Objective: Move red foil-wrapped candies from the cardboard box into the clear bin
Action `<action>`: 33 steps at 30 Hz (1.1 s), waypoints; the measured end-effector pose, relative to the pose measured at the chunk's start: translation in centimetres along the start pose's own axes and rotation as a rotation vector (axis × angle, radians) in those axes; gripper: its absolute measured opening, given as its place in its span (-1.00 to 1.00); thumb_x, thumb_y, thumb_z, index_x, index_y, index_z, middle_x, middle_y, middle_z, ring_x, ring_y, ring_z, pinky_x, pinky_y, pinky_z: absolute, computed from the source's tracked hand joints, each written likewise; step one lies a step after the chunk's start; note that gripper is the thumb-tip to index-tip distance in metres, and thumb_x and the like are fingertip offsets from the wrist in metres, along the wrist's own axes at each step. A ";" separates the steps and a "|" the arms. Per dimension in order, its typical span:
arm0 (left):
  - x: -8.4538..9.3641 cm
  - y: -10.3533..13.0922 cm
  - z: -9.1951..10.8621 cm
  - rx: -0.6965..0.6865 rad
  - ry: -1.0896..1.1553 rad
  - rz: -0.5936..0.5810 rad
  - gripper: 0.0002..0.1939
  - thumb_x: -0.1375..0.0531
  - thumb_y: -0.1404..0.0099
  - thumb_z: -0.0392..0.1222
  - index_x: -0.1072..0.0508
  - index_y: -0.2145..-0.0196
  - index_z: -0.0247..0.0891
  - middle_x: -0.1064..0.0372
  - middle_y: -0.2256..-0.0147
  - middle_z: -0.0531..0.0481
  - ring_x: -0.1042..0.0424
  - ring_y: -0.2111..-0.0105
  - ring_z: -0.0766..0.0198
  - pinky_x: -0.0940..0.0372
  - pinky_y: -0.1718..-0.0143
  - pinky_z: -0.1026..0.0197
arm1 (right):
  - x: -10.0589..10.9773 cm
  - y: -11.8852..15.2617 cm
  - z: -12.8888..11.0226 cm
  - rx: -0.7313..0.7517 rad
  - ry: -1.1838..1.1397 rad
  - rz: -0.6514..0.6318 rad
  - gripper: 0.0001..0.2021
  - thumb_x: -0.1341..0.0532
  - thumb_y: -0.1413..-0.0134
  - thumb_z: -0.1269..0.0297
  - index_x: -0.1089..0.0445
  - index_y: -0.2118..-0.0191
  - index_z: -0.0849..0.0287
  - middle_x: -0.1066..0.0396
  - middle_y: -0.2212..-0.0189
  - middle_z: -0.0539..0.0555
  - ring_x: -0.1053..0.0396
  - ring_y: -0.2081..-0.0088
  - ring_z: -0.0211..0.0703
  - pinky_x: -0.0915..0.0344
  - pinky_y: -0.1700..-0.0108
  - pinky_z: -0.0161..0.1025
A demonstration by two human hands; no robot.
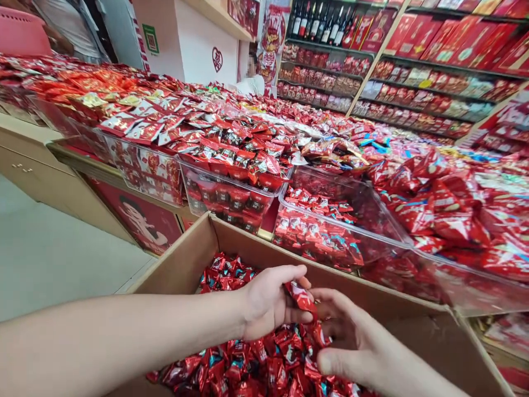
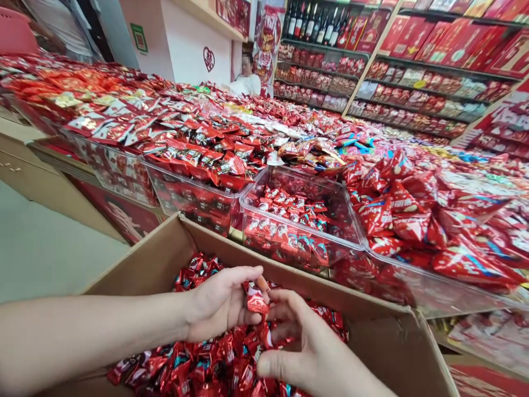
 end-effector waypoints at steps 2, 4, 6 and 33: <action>-0.1 -0.1 -0.2 -0.028 -0.003 0.039 -0.76 -0.02 -0.11 -0.08 -0.26 0.44 -0.34 -0.20 0.53 0.03 -0.23 0.56 0.45 -0.19 0.44 0.34 | -0.4 -0.3 2.0 -0.081 -0.165 -0.051 -0.70 -0.23 0.17 0.15 -0.18 0.33 0.18 -0.26 0.46 0.00 -0.25 0.45 -0.27 -0.25 0.42 -0.32; -0.1 -0.2 -0.2 -0.094 -0.076 0.088 -0.81 -0.06 -0.09 -0.11 -0.24 0.42 -0.31 -0.20 0.51 0.06 -0.24 0.54 0.44 -0.17 0.49 0.35 | -0.4 -0.6 2.6 -0.104 -0.196 -0.074 -0.78 -0.17 0.08 0.16 -0.18 0.43 0.22 -0.22 0.55 -0.03 -0.24 0.49 -0.29 -0.23 0.44 -0.34; 0.0 -0.3 0.1 -0.157 -0.229 0.143 -0.81 -0.09 -0.07 -0.10 -0.22 0.40 -0.27 -0.19 0.50 0.08 -0.23 0.53 0.43 -0.13 0.57 0.38 | -0.1 -0.6 2.4 -0.102 -0.182 -0.073 -0.79 -0.15 0.05 0.17 -0.19 0.44 0.23 -0.22 0.56 -0.04 -0.23 0.51 -0.31 -0.20 0.47 -0.36; -0.1 0.2 -0.8 -0.085 -0.639 0.135 -0.67 -0.21 0.10 -0.10 -0.27 0.36 -0.26 -0.19 0.54 0.12 -0.14 0.52 0.45 -0.03 0.45 0.34 | 1.7 0.0 1.4 0.116 0.005 0.275 -0.78 -0.13 0.04 0.15 -0.28 0.34 0.21 -0.29 0.49 0.02 -0.22 0.44 -0.25 -0.20 0.41 -0.33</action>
Point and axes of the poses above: each hand's wrist, its own y-axis away from the middle knuckle, its own x-axis out of the back of the hand, z = x × y, the point moved 1 cm from there along -y, towards the middle knuckle
